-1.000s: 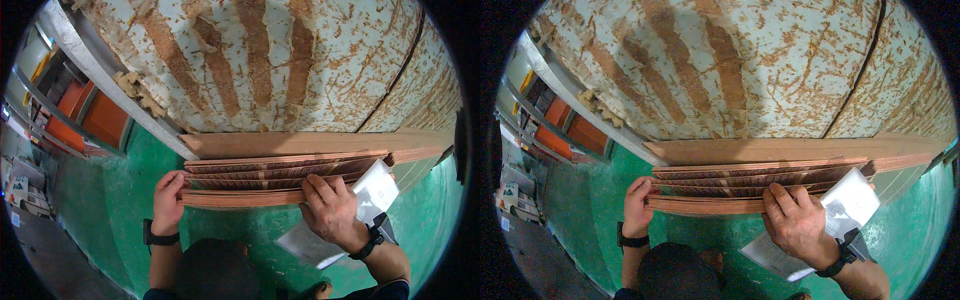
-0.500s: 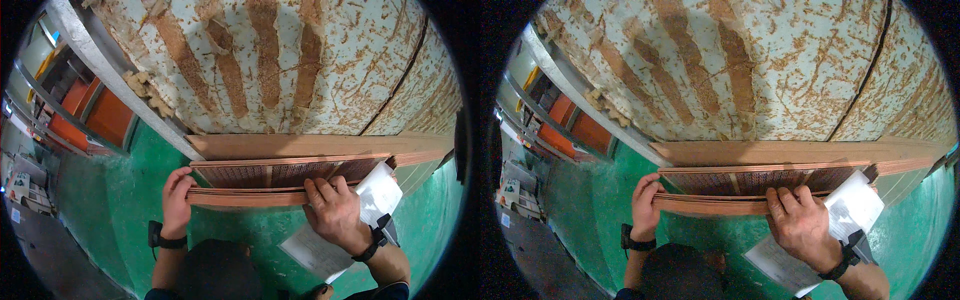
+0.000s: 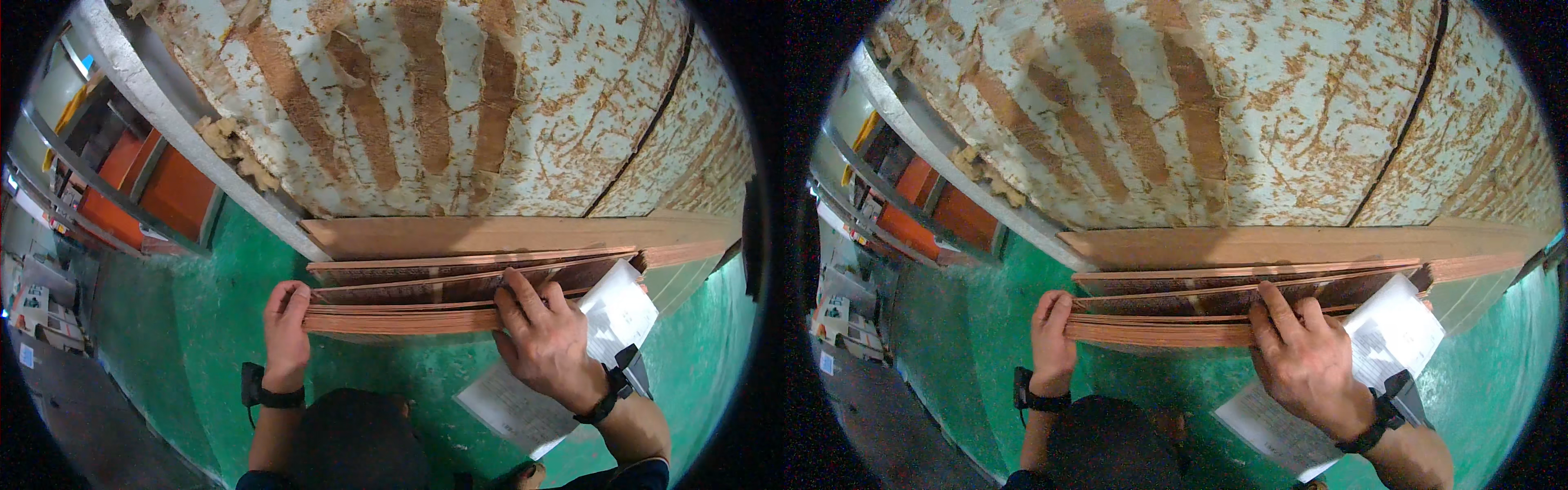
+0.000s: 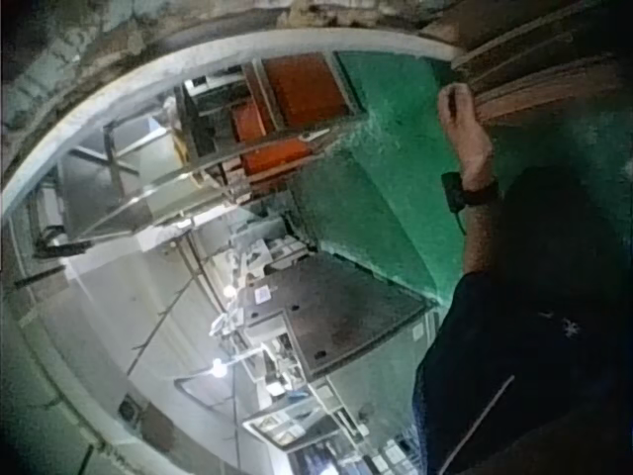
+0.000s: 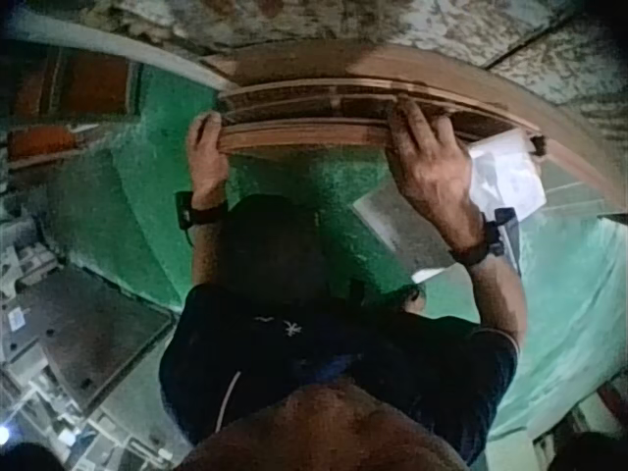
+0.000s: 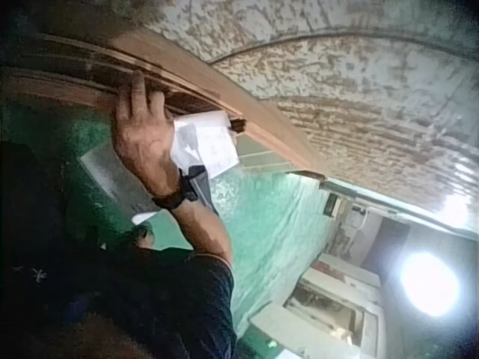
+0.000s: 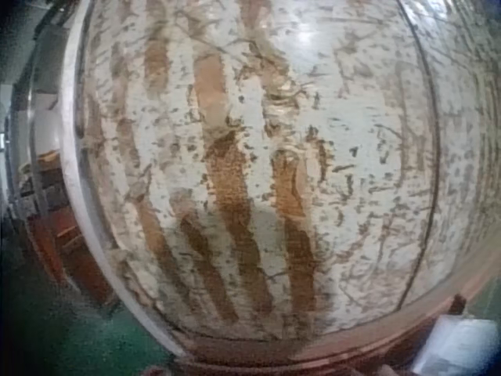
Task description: Sorting and inspecting copper sheets on a fabrication floor according to a process card.
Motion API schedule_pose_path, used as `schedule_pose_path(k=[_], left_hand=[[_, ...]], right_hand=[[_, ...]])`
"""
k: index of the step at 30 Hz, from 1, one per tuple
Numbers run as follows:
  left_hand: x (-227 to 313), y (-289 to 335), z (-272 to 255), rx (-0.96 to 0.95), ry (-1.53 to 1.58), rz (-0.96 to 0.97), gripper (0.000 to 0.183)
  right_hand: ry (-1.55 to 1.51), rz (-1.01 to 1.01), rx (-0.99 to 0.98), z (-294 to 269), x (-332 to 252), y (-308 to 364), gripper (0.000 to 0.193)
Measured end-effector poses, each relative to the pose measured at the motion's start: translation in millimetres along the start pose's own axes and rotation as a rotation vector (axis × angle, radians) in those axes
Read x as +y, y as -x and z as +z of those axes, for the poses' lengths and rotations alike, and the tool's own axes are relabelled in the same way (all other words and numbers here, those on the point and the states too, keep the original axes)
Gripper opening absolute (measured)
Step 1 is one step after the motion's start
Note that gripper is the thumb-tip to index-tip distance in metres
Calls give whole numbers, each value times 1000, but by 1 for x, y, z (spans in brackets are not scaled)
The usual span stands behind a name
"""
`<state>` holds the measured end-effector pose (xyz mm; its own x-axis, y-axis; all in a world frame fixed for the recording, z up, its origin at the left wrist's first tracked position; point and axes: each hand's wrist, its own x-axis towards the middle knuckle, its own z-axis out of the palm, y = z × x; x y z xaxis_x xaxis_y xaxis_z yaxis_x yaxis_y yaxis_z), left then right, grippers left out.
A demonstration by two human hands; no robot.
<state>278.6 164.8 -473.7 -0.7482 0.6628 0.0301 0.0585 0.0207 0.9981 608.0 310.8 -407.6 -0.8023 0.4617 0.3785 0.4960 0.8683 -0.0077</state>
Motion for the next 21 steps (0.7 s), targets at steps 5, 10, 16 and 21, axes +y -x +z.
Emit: schedule_pose_path(k=[5,10,16,21], left_hand=[[4,2,-4,-8,-23,-63,19],[5,1,2,-2,-41,-46,23],[14,0,4,-22,-1,-118,25],[12,-1,6,-30,24,-122,28]], right_hand=[[2,-40,26,6,4,2,46],[2,-35,28,11,6,6,49],[25,-50,64,10,5,6,46],[15,-50,63,11,6,7,45]])
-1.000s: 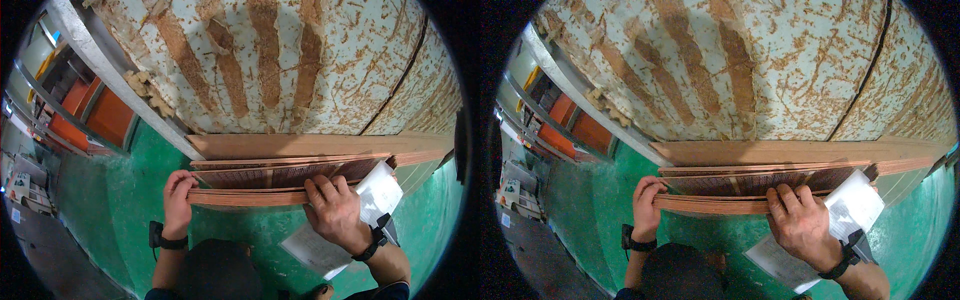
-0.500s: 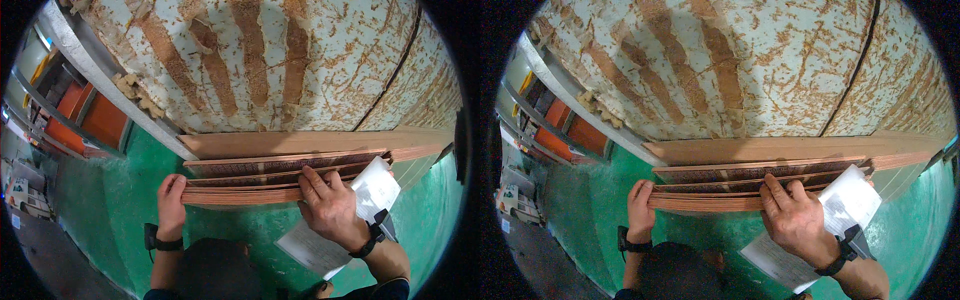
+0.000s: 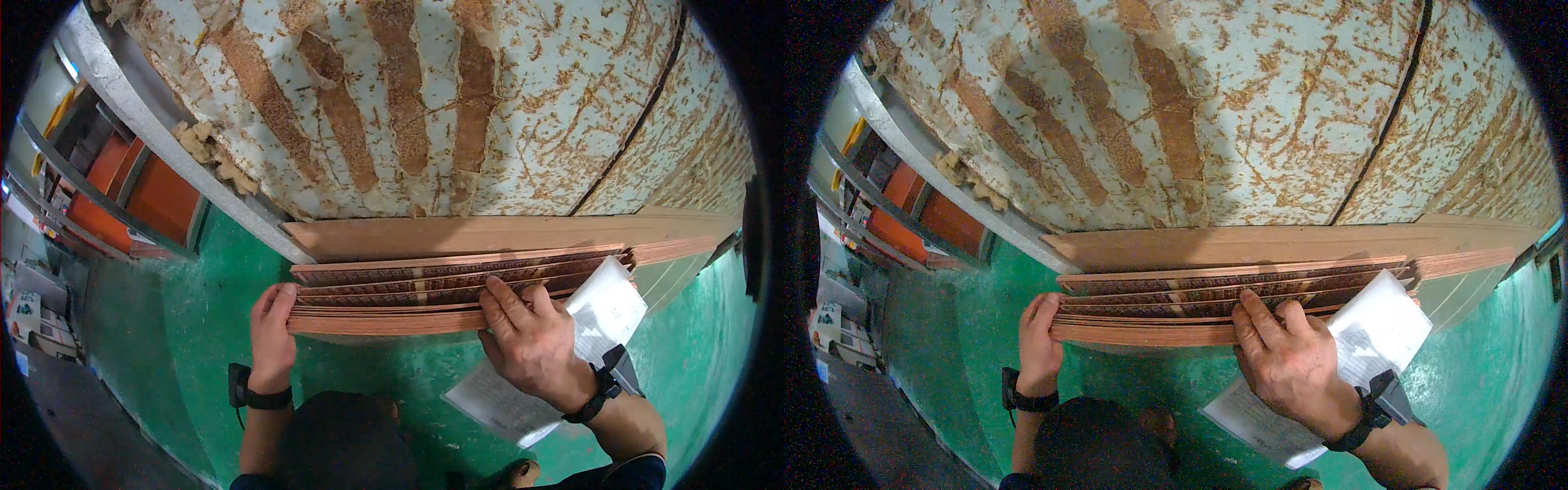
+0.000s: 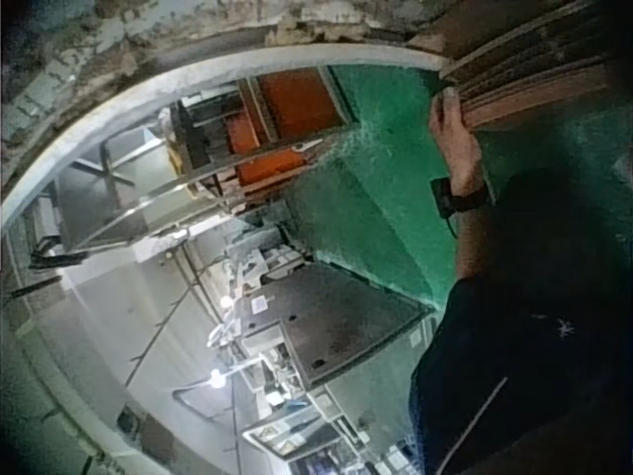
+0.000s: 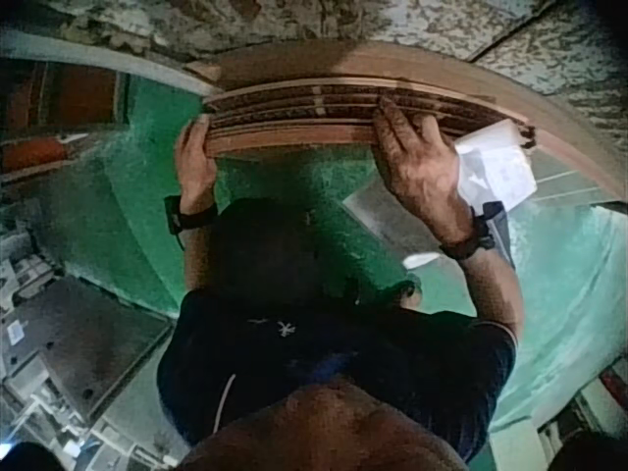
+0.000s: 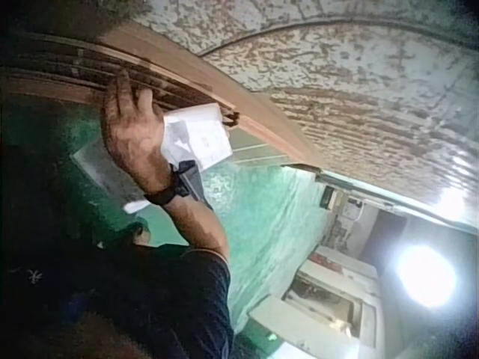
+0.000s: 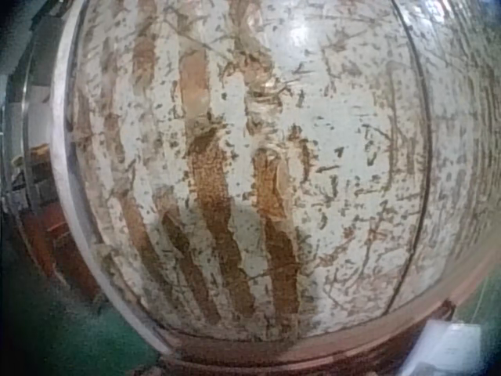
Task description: Sorting and inspecting copper sheets on a fabrication floor according to a process card.
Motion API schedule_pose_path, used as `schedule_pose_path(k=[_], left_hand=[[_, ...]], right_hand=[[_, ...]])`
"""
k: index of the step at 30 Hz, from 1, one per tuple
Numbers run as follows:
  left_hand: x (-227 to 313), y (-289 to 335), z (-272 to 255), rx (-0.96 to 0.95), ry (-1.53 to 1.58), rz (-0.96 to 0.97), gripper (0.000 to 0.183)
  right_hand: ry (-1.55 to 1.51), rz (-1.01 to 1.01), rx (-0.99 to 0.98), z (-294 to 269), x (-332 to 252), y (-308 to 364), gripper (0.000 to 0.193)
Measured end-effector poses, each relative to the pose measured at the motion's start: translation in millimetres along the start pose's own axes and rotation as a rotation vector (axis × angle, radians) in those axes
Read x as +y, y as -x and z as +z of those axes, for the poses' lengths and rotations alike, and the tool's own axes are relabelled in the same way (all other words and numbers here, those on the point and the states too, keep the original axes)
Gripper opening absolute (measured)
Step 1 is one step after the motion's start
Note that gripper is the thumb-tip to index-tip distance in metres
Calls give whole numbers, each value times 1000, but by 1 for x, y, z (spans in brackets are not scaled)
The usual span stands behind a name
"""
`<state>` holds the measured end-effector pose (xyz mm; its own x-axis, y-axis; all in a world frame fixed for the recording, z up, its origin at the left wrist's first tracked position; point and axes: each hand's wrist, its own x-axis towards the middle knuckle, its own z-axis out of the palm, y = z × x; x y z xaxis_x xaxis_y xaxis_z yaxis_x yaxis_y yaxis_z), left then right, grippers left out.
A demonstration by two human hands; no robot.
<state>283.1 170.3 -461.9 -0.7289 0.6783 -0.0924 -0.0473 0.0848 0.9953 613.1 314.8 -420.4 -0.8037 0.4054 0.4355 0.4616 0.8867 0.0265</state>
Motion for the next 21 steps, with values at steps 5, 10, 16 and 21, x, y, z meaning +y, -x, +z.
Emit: schedule_pose_path(k=[5,10,16,21], left_hand=[[-4,0,-6,-2,17,2,28],[-27,-9,-27,-72,35,-30,24],[-13,-6,-1,69,95,73,18],[-11,-6,-4,52,83,87,15]], right_hand=[[-36,39,-56,-4,-4,-1,58],[-26,92,-76,-8,-7,-4,62],[-37,68,-78,-3,-5,-1,57],[-16,38,-20,-6,-6,-8,47]])
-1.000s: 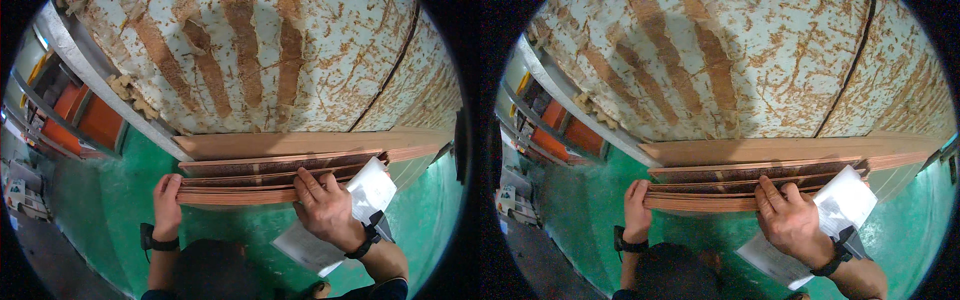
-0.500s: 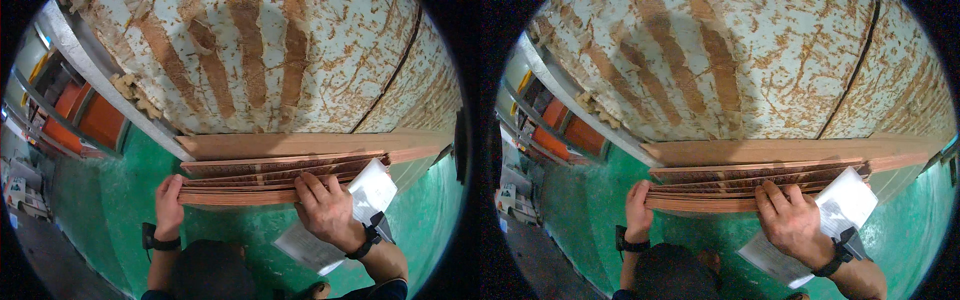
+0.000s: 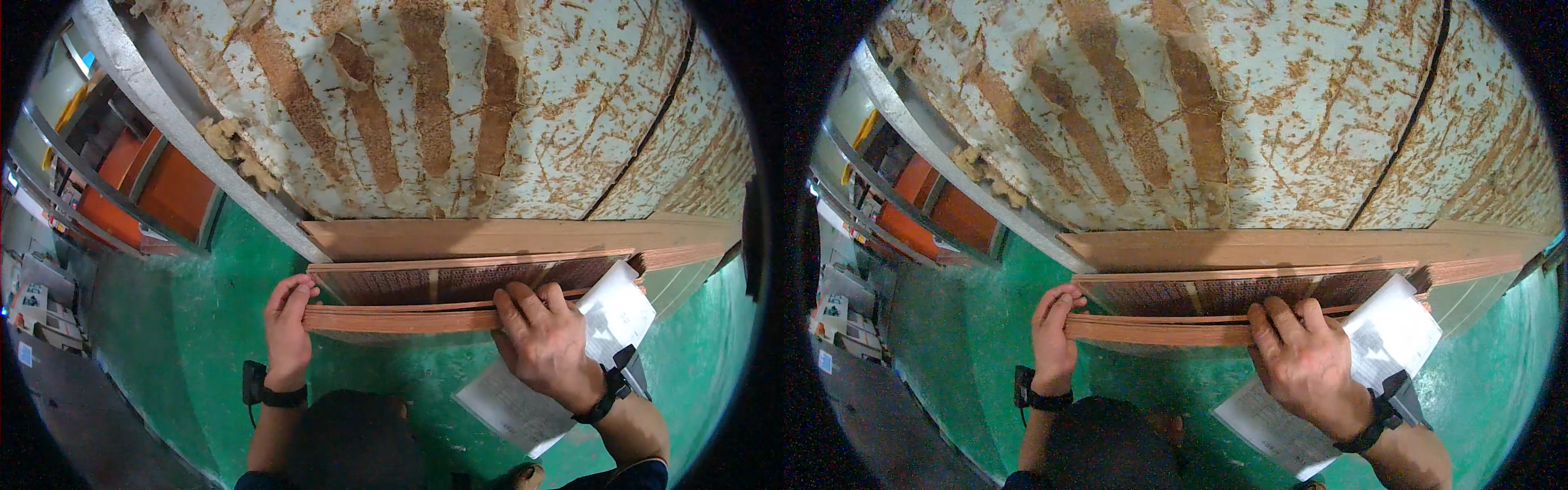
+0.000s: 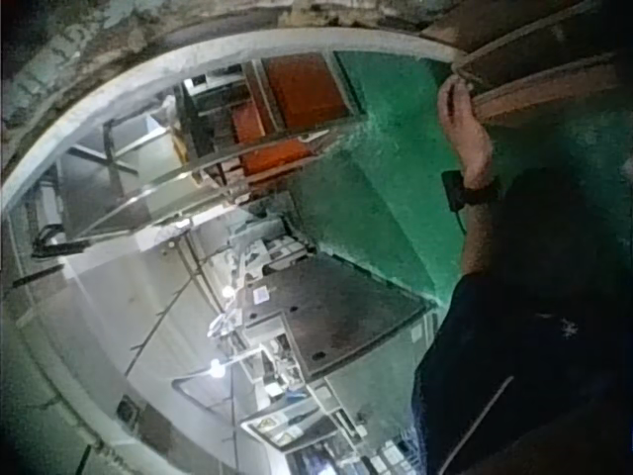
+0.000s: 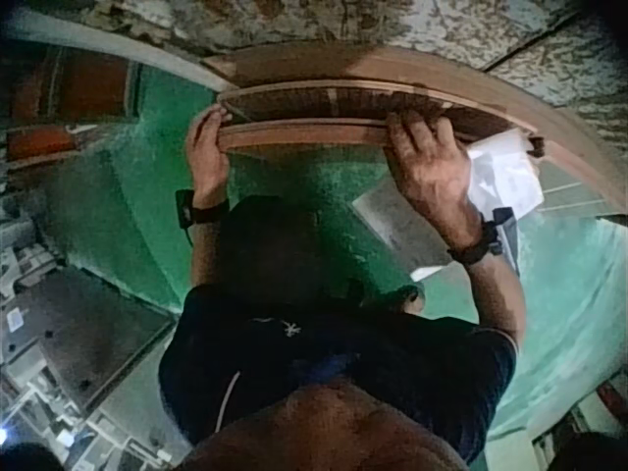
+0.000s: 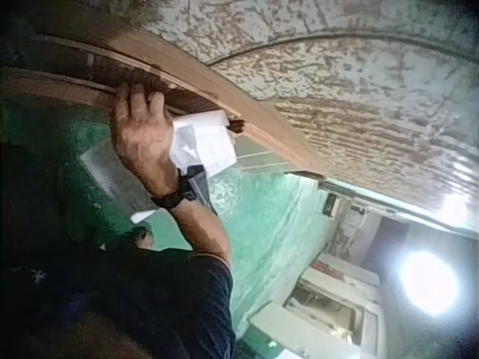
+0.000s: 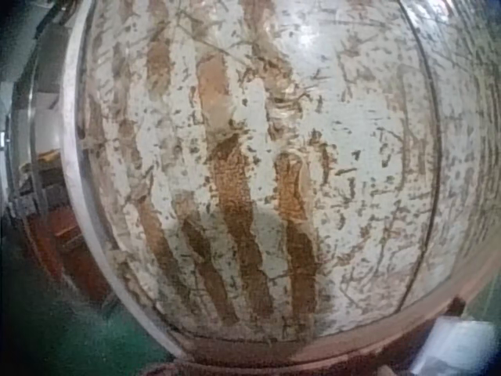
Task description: Sorting and inspecting copper sheets on a fabrication floor according to a process card.
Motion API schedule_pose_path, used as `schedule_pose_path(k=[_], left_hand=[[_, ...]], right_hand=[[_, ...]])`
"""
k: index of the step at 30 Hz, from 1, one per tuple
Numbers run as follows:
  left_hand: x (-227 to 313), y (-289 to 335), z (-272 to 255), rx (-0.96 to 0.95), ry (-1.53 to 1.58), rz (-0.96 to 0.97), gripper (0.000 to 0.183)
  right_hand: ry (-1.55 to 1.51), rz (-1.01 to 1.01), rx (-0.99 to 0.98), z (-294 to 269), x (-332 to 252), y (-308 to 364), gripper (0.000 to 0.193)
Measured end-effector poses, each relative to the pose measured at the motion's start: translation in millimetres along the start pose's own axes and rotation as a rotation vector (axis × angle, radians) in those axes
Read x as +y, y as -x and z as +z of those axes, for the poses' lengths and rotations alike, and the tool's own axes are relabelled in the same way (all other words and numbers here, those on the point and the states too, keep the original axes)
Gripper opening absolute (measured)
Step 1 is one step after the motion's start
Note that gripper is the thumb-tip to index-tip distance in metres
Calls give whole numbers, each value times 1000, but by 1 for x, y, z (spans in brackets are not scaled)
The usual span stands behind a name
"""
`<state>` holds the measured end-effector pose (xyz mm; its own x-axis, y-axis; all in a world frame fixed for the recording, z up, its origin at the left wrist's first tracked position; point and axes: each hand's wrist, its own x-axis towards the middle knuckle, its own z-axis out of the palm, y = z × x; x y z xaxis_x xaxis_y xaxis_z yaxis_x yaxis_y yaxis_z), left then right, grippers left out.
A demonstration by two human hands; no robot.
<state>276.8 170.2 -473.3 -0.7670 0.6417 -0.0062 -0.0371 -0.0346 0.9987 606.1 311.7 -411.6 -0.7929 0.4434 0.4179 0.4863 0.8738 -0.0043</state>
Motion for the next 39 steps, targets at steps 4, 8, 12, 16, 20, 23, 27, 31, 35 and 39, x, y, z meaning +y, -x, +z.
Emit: schedule_pose_path(k=[4,8,12,16,20,23,27,31,35,39], left_hand=[[-5,-2,-5,-12,36,2,13],[-6,-2,-6,-4,28,9,13],[-6,0,-6,5,59,0,14],[-7,1,-6,23,30,20,19],[-3,3,-3,46,-10,15,22],[-7,3,-3,57,8,33,22],[-13,2,-9,53,-42,38,20],[-12,5,-4,88,-19,30,18],[-10,5,-4,96,-70,28,18],[-8,6,-6,84,-98,-1,17]], right_hand=[[14,-5,-5,-2,-1,-1,47],[10,-2,-20,-2,-1,-1,46],[-8,-10,-19,-2,0,-2,46],[-1,-13,-28,-4,-1,-3,46],[-23,1,-50,-2,-1,0,53],[-23,3,-55,-2,-1,1,53],[-25,-5,-44,-1,-1,1,50],[-6,-29,-13,-1,0,-1,45],[-5,-33,-4,-2,0,-1,45],[-28,-6,-52,-1,0,3,56]])
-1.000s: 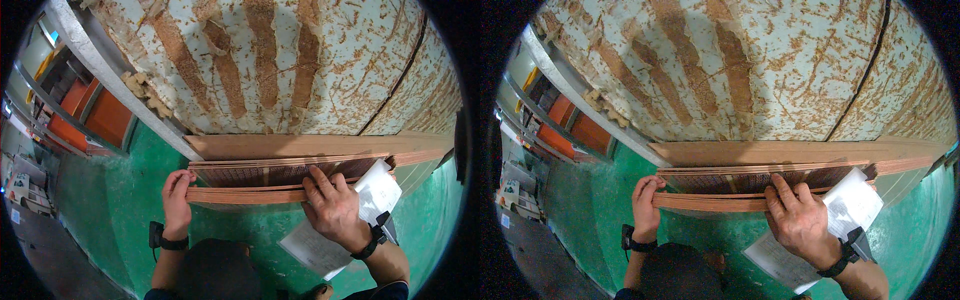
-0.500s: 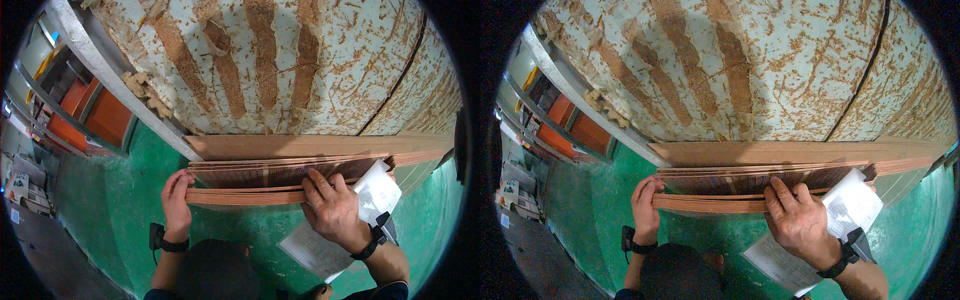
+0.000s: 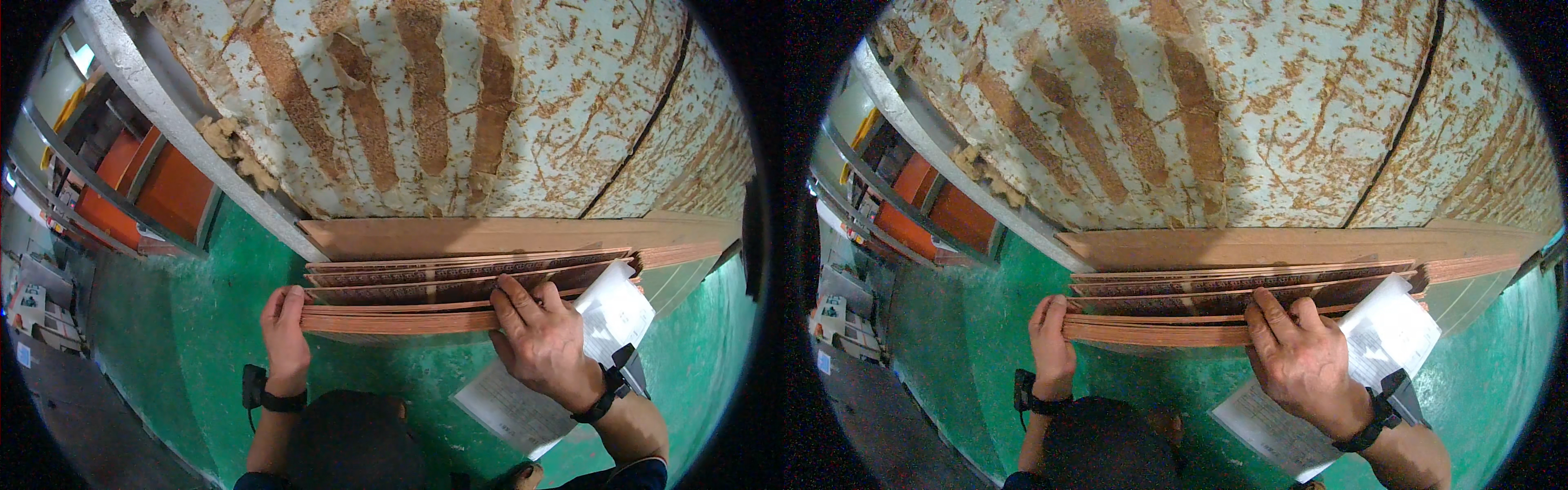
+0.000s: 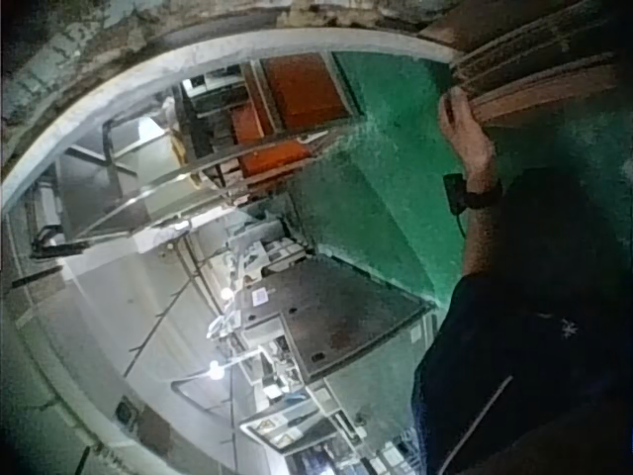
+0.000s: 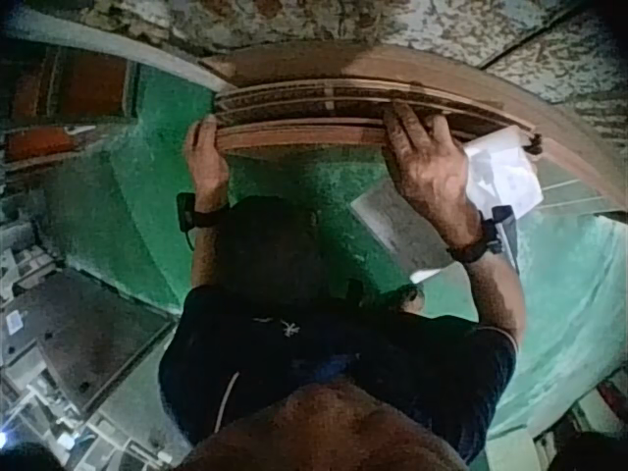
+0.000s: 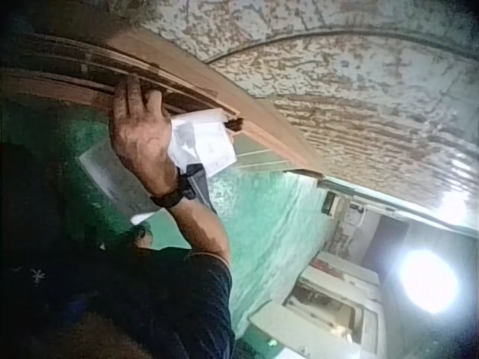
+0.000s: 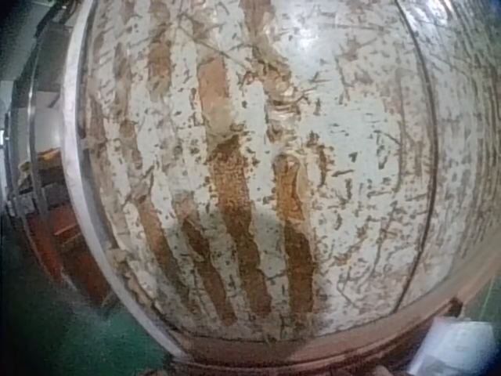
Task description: Sorting and inspecting copper sheets on a fabrication floor according to a process card.
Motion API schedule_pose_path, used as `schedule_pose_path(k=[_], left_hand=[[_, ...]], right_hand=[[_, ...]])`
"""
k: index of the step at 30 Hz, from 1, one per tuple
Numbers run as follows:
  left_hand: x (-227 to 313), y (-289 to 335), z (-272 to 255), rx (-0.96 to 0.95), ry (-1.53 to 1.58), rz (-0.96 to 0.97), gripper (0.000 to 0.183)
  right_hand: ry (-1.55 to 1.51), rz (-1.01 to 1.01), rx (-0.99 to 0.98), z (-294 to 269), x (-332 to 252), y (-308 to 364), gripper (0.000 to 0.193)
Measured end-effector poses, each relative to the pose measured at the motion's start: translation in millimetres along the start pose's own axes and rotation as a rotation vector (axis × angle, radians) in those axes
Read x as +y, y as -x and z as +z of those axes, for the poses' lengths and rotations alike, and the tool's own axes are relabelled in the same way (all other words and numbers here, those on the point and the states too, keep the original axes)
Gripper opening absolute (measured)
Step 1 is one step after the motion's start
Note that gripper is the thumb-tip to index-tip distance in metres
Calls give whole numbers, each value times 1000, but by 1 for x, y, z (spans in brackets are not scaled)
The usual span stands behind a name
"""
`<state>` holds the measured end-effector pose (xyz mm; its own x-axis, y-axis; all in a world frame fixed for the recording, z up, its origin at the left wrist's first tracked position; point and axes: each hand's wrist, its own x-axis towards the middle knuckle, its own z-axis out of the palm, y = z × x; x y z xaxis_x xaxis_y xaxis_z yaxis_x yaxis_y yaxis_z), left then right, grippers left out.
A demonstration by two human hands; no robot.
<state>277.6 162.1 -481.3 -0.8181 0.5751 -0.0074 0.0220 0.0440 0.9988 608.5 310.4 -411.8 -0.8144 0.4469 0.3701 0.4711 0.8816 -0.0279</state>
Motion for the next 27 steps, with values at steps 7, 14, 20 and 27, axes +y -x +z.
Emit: schedule_pose_path(k=[7,14,20,27], left_hand=[[8,3,4,-30,-23,-34,20],[23,5,5,-83,-129,-10,24],[22,-2,1,-129,-130,-62,26],[31,-5,-1,-212,-193,-89,28]], right_hand=[[15,16,4,1,-1,4,56],[79,-42,64,2,2,5,45],[76,-44,83,8,4,8,43],[86,-48,105,9,4,10,43]])
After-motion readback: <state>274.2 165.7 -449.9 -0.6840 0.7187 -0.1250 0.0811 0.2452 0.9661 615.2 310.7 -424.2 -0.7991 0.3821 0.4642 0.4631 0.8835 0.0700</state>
